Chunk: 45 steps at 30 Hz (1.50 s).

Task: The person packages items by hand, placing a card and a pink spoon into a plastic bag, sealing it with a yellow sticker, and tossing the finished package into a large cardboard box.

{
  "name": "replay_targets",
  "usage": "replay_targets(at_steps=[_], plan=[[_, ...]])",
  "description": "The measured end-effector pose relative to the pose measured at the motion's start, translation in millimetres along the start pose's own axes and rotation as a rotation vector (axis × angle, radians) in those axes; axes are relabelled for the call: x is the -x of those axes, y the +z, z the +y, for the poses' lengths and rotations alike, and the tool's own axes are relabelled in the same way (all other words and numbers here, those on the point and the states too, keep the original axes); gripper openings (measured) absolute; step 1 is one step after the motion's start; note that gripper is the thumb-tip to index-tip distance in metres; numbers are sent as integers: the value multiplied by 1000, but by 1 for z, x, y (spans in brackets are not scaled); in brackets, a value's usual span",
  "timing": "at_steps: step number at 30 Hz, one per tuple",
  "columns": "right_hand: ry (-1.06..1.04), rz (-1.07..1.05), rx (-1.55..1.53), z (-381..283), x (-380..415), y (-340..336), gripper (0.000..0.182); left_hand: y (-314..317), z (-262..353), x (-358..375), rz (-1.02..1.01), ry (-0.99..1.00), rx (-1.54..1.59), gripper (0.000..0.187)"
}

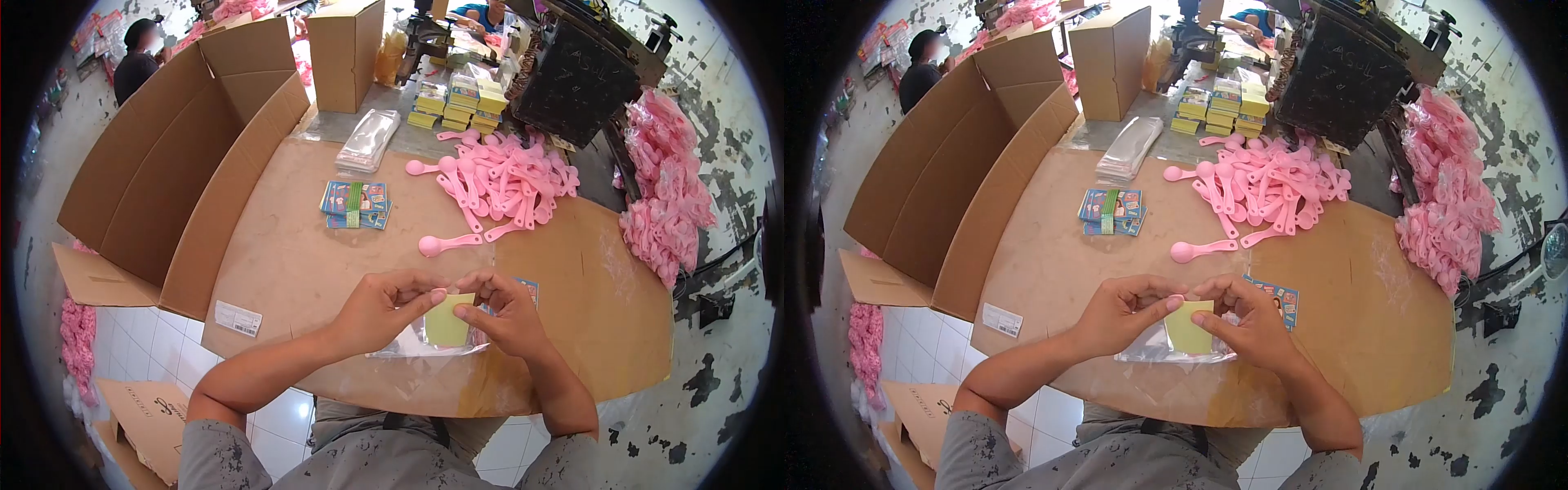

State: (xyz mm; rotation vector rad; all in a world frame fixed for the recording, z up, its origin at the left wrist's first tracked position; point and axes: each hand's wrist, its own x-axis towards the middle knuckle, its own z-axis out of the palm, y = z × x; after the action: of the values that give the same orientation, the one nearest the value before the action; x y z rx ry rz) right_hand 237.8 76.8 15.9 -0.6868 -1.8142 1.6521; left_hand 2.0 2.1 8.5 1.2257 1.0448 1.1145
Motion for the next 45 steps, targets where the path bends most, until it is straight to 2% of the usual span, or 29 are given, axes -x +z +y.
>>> replay_targets(at_steps=[4,11,14,17,19,32,38,41,44,45], plan=[[19,91,-140,-1,-1,1,26,3,-1,-1,39,19,30,27],[47,140,-81,7,1,-5,15,1,-12,-3,22,23,-46,26],[42,132,-85,13,2,-10,13,-2,-8,-2,22,71,-172,26],[5,124,-82,12,2,-11,12,-2,-17,-5,59,225,-212,27],[-67,116,-35,16,1,-12,13,-3,-18,-5,36,215,-171,27],[-82,71,-26,24,1,-21,20,-6,-18,-7,-19,204,-51,26],[-37,62,-21,16,1,-21,23,-12,-12,-4,-91,49,-48,25],[2,68,-29,12,0,-22,21,-11,-14,-5,-95,77,95,28],[18,86,-39,15,-1,-20,17,-12,-16,-7,-94,13,282,33],[6,96,-22,18,0,-17,16,-12,-17,-7,-83,-12,220,32]])
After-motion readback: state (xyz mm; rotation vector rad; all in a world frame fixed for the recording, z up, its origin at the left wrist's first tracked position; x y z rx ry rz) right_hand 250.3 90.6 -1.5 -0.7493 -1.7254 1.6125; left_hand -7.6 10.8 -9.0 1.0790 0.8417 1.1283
